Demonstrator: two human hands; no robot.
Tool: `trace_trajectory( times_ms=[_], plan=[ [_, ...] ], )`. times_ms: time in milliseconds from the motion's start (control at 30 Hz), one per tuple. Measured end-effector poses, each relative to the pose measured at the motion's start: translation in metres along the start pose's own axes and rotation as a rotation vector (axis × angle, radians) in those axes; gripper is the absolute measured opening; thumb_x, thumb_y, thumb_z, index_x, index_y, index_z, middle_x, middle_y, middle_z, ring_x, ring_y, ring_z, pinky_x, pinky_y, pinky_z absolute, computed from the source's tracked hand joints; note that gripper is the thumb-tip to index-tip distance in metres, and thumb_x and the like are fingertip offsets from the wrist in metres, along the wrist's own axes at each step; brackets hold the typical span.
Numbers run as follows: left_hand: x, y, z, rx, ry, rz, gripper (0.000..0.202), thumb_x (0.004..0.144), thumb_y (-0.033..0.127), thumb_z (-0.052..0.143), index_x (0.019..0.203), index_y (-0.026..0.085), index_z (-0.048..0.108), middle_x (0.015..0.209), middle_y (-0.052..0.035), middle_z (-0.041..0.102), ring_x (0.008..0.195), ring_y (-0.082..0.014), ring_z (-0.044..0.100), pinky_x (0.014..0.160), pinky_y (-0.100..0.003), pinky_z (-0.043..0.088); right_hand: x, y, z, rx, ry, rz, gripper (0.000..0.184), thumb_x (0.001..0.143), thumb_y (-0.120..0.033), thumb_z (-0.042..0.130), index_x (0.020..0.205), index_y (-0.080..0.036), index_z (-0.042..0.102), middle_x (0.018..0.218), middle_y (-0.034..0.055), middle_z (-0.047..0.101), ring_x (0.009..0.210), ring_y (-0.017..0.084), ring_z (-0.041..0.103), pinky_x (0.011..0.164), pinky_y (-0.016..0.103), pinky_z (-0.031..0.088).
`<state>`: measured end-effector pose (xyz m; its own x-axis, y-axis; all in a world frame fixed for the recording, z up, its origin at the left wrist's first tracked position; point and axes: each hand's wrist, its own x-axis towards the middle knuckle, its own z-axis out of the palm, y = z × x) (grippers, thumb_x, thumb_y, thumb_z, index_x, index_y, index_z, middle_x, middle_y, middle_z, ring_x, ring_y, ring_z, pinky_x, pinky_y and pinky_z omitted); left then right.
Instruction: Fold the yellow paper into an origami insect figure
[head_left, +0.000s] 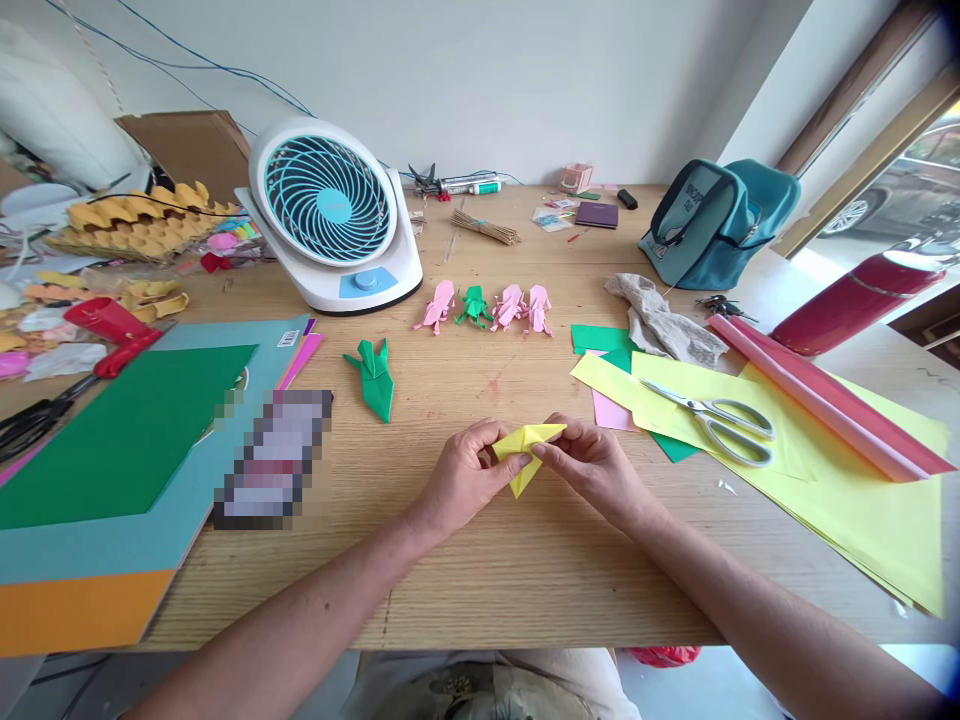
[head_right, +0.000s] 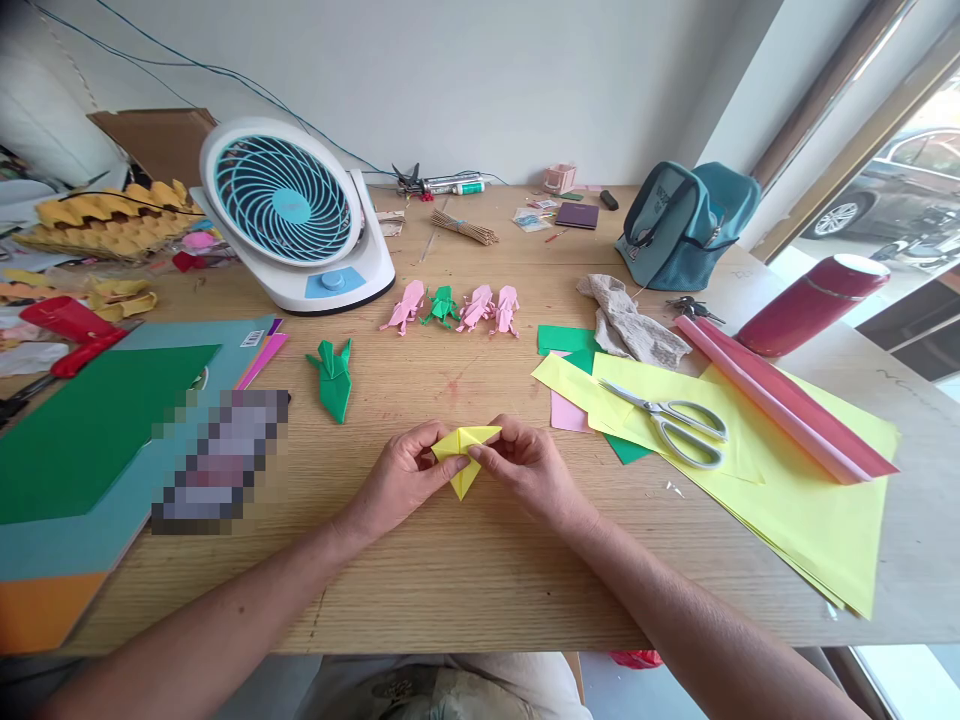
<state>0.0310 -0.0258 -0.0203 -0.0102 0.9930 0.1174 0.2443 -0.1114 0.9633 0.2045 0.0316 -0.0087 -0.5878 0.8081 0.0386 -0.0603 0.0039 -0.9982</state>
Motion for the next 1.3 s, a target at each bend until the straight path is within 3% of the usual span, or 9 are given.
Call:
trace_trajectory(
  times_ms=[133,400,567,733,800,900,1033,1300],
  plan=[
    [-0.001,0.003,0.000,0.044,-0.038,-0.023,0.026,0.082,0.029,0.067,0.067,0.017,0.049,0.068,0.0043,0.043,0.063,-0.0092,0.041,0.054,-0.020,0.033,0.000,-0.003,0.001,0.048,0.022,0.017,0.036,0.070,-0.048,0.082,0.073,-0.018,0.062,0.066,-0.0019,0.061,0.062,0.012,0.054,0.059,0.025,0.044],
    [-0.001,0.006,0.000,-0.047,-0.080,-0.077,0.030,0.083,0.037,0.066,0.068,0.016,0.051,0.065,0.0047,0.042,0.061,-0.0089,0.038,0.054,-0.021,0.031,0.001,-0.006,-0.003,-0.006,0.049,0.059,0.036,0.069,-0.048,0.082,0.069,-0.016,0.065,0.064,-0.0009,0.060,0.061,0.011,0.050,0.057,0.025,0.040],
    [0.001,0.008,-0.004,-0.055,-0.097,-0.103,0.028,0.082,0.037,0.067,0.068,0.015,0.055,0.065,0.0040,0.045,0.062,-0.0090,0.039,0.056,-0.021,0.032,0.004,-0.005,-0.011,0.012,0.139,0.037,0.035,0.072,-0.048,0.080,0.064,-0.017,0.064,0.062,-0.0003,0.061,0.061,0.012,0.051,0.060,0.026,0.041],
    [0.001,0.008,-0.005,-0.232,-0.063,-0.203,0.029,0.079,0.042,0.070,0.077,0.014,0.063,0.068,0.0020,0.053,0.062,-0.0094,0.043,0.055,-0.021,0.034,0.006,-0.002,-0.018,-0.013,0.245,-0.014,0.033,0.078,-0.047,0.075,0.068,-0.018,0.064,0.061,-0.0019,0.057,0.060,0.011,0.048,0.060,0.025,0.038],
    [0.002,0.007,-0.005,-0.297,0.005,-0.259,0.033,0.075,0.046,0.073,0.077,0.014,0.063,0.064,0.0029,0.051,0.057,-0.0085,0.040,0.050,-0.020,0.030,0.006,-0.003,-0.017,-0.041,0.204,-0.009,0.033,0.081,-0.049,0.072,0.073,-0.018,0.064,0.064,-0.0015,0.057,0.062,0.011,0.049,0.061,0.026,0.039],
    [0.004,0.004,-0.004,-0.358,0.099,-0.267,0.036,0.072,0.047,0.077,0.077,0.014,0.062,0.063,0.0032,0.051,0.056,-0.0081,0.040,0.047,-0.020,0.030,0.002,-0.005,-0.012,-0.127,0.037,0.023,0.036,0.085,-0.054,0.066,0.078,-0.018,0.063,0.069,-0.0002,0.059,0.065,0.012,0.050,0.062,0.026,0.040],
    [0.006,0.001,-0.004,-0.403,0.124,-0.221,0.034,0.075,0.044,0.076,0.075,0.015,0.059,0.064,0.0039,0.051,0.055,-0.0069,0.040,0.048,-0.019,0.032,-0.003,-0.008,-0.002,-0.271,-0.188,0.079,0.044,0.088,-0.059,0.058,0.077,-0.016,0.062,0.069,-0.0005,0.056,0.065,0.012,0.047,0.059,0.025,0.035],
    [0.004,0.008,0.003,-0.479,0.079,-0.220,0.035,0.071,0.043,0.079,0.072,0.015,0.057,0.067,0.0037,0.055,0.057,-0.0067,0.044,0.048,-0.018,0.036,-0.005,-0.001,0.004,-0.382,-0.255,0.088,0.055,0.090,-0.064,0.051,0.067,-0.015,0.062,0.059,-0.0023,0.048,0.056,0.010,0.034,0.052,0.025,0.026]
  ],
)
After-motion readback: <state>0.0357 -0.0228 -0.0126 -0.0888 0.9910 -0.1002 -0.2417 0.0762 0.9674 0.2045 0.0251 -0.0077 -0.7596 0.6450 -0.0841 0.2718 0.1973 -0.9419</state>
